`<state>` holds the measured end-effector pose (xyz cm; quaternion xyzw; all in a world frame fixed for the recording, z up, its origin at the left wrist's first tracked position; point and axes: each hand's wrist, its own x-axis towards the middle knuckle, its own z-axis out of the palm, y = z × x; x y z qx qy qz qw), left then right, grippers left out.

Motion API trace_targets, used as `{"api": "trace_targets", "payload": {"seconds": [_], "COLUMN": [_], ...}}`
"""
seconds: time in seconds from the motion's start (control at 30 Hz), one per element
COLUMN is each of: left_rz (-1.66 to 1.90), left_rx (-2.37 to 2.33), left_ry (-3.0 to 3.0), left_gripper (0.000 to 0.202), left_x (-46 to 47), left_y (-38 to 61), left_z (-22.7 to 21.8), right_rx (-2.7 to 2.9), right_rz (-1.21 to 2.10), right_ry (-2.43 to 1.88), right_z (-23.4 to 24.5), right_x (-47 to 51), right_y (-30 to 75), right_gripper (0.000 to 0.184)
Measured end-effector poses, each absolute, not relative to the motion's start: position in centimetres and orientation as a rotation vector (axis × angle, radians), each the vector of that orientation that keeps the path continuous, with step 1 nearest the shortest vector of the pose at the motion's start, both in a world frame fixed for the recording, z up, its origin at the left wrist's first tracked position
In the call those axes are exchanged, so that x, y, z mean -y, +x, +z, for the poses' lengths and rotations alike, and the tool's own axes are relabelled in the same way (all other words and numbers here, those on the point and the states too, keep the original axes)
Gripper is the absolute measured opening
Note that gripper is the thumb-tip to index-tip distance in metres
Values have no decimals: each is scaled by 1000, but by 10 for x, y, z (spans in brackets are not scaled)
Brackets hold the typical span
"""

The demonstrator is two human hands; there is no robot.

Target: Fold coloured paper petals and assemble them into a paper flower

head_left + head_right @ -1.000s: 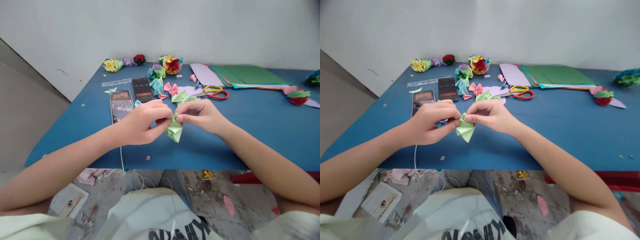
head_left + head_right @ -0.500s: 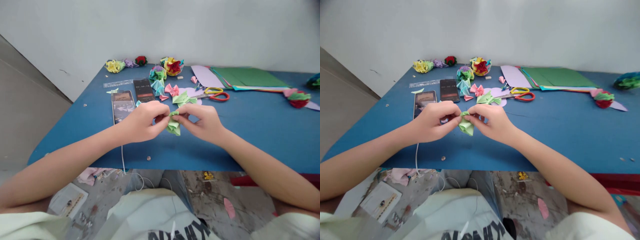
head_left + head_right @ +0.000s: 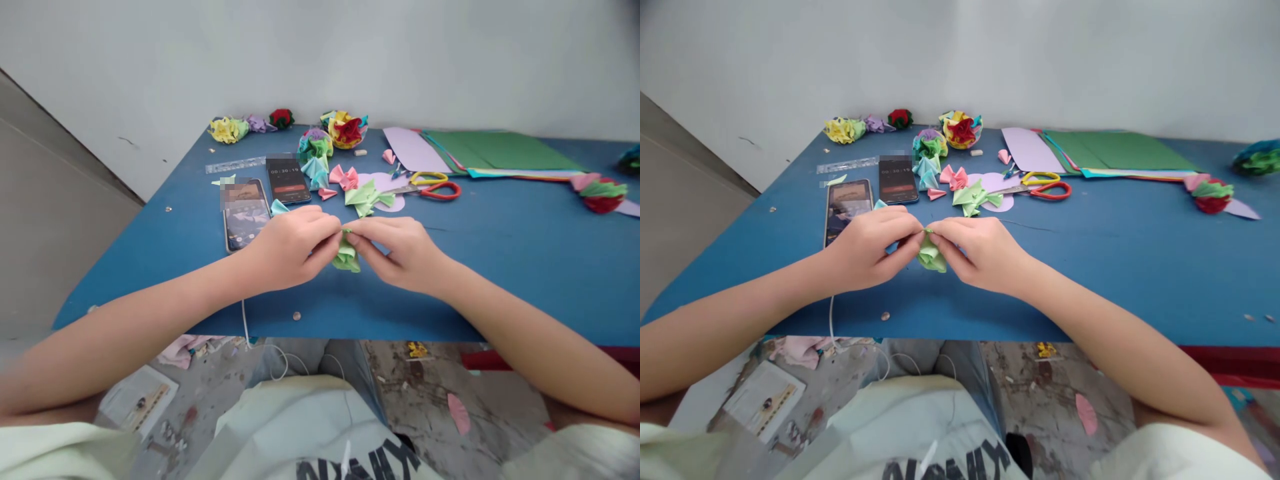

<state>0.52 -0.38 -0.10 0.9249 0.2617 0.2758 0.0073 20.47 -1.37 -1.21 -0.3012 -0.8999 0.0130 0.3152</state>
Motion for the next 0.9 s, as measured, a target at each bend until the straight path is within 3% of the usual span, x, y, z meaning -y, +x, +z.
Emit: {"api": "trace_targets", "payload": {"seconds": [0.57, 0.9], "left_rz": [693, 678], "left_rx": [-673, -734], "left_ry": [3017, 3085], "left_gripper": [23, 28], "left_x": [3, 0], "left_y": [2, 4], "left_z": [3, -1], "right_rx": [2283, 2303], "right_rz": [327, 81], "right_ry": [-899, -859], "right_z": [-2, -5], "right_x": [17, 21], "right_y": [203, 200], "right_gripper": [12, 15]}}
